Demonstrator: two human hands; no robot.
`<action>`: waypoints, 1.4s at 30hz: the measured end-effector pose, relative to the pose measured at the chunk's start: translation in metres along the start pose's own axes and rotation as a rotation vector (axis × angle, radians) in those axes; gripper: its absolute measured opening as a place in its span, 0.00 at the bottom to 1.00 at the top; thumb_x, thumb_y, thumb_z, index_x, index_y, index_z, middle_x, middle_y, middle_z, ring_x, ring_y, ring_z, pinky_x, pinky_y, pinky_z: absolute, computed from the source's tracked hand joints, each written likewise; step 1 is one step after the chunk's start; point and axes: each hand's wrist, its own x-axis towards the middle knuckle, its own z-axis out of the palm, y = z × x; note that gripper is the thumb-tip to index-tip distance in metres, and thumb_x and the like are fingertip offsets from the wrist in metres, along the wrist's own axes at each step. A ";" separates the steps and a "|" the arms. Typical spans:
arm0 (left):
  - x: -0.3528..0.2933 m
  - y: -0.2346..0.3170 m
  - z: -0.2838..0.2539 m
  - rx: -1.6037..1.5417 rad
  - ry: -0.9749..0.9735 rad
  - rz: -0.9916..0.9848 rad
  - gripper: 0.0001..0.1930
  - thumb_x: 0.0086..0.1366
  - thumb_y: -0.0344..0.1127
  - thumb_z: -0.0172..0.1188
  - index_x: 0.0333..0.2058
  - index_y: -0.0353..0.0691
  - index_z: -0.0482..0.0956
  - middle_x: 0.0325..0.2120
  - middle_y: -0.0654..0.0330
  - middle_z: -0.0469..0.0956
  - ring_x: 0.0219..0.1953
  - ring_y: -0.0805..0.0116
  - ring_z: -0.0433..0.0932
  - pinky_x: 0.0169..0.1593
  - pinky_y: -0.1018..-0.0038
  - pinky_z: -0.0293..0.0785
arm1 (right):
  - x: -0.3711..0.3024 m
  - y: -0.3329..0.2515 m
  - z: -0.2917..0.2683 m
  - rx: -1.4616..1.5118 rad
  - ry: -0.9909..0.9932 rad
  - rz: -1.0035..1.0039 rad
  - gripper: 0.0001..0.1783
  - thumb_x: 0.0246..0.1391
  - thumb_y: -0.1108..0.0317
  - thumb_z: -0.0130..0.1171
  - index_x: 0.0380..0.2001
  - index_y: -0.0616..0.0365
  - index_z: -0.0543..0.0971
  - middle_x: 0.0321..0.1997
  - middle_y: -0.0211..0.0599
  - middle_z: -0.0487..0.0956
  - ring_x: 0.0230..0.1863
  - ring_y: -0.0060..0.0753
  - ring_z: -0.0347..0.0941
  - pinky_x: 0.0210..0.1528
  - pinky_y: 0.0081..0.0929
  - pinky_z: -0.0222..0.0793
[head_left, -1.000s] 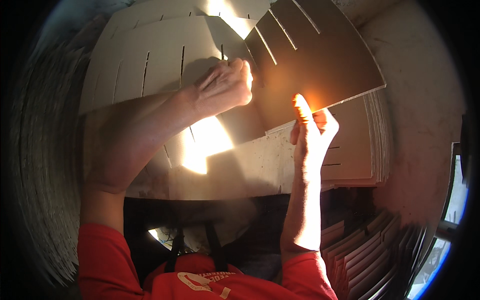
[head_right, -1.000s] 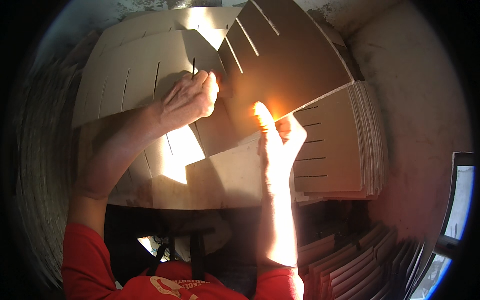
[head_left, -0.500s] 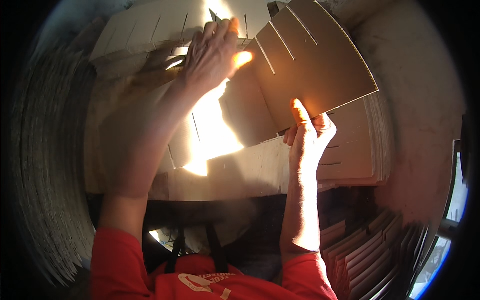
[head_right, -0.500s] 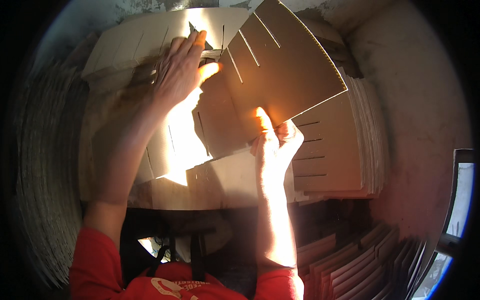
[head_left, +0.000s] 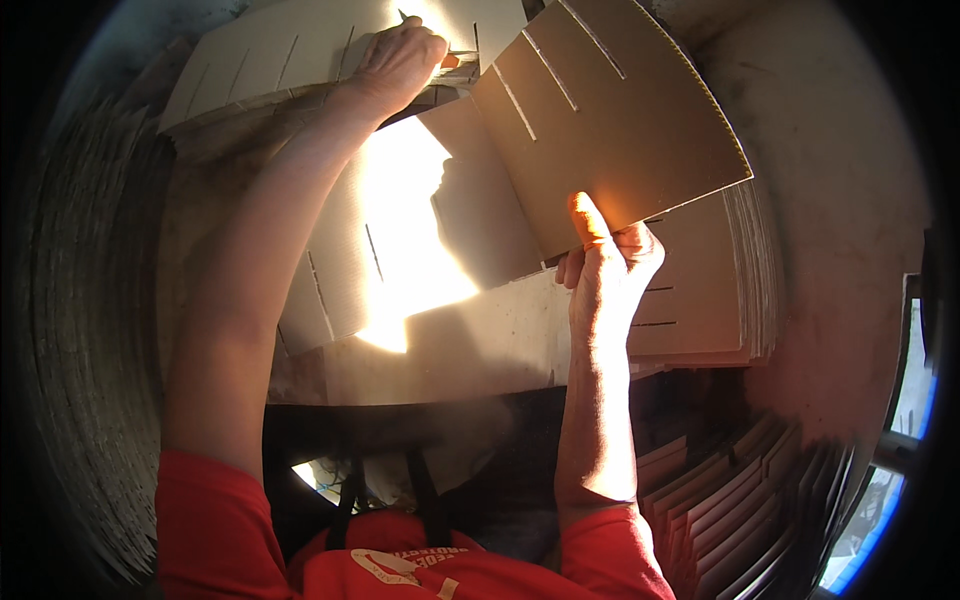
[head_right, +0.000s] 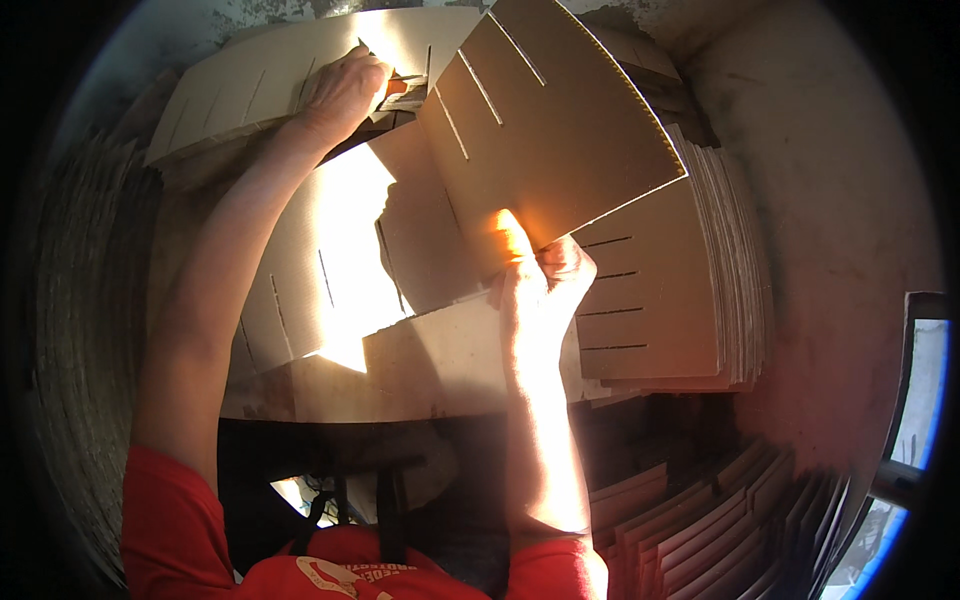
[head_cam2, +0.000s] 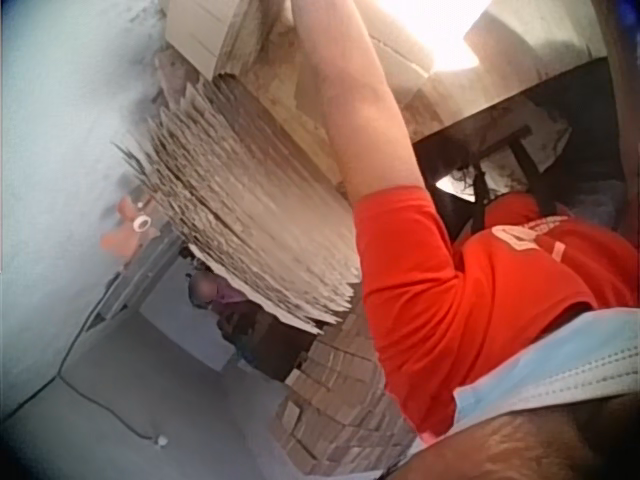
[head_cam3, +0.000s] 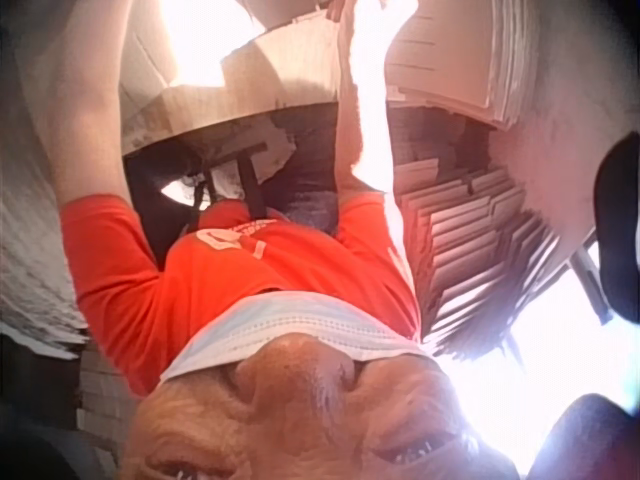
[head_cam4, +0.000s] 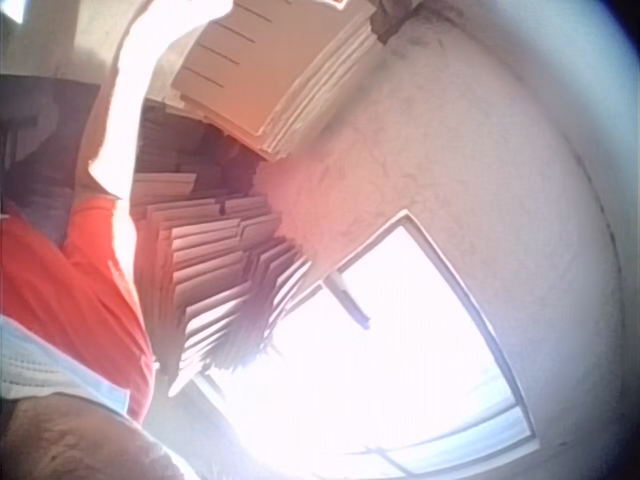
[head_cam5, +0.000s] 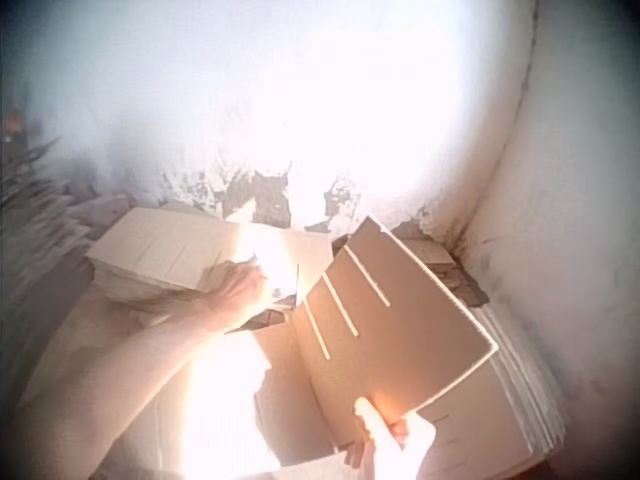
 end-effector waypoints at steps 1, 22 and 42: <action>0.000 -0.005 0.000 -0.036 0.041 -0.010 0.05 0.54 0.27 0.58 0.21 0.37 0.75 0.23 0.53 0.77 0.40 0.58 0.76 0.39 0.65 0.79 | 0.001 0.001 0.001 -0.015 0.002 -0.019 0.15 0.53 0.69 0.69 0.18 0.58 0.74 0.16 0.18 0.66 0.17 0.10 0.52 0.18 0.16 0.48; -0.010 0.017 -0.008 0.048 0.231 0.178 0.03 0.56 0.20 0.58 0.28 0.32 0.72 0.27 0.58 0.67 0.32 0.68 0.74 0.26 0.72 0.78 | -0.002 -0.005 -0.001 0.079 -0.068 0.041 0.16 0.52 0.69 0.69 0.18 0.57 0.73 0.14 0.18 0.66 0.13 0.09 0.53 0.15 0.16 0.46; -0.059 0.125 -0.098 0.084 0.157 0.620 0.10 0.28 0.38 0.58 0.08 0.43 0.65 0.17 0.63 0.62 0.27 0.63 0.63 0.23 0.77 0.64 | -0.006 -0.035 -0.006 -0.066 0.002 -0.117 0.05 0.56 0.75 0.64 0.33 0.64 0.78 0.21 0.25 0.73 0.13 0.11 0.57 0.15 0.16 0.49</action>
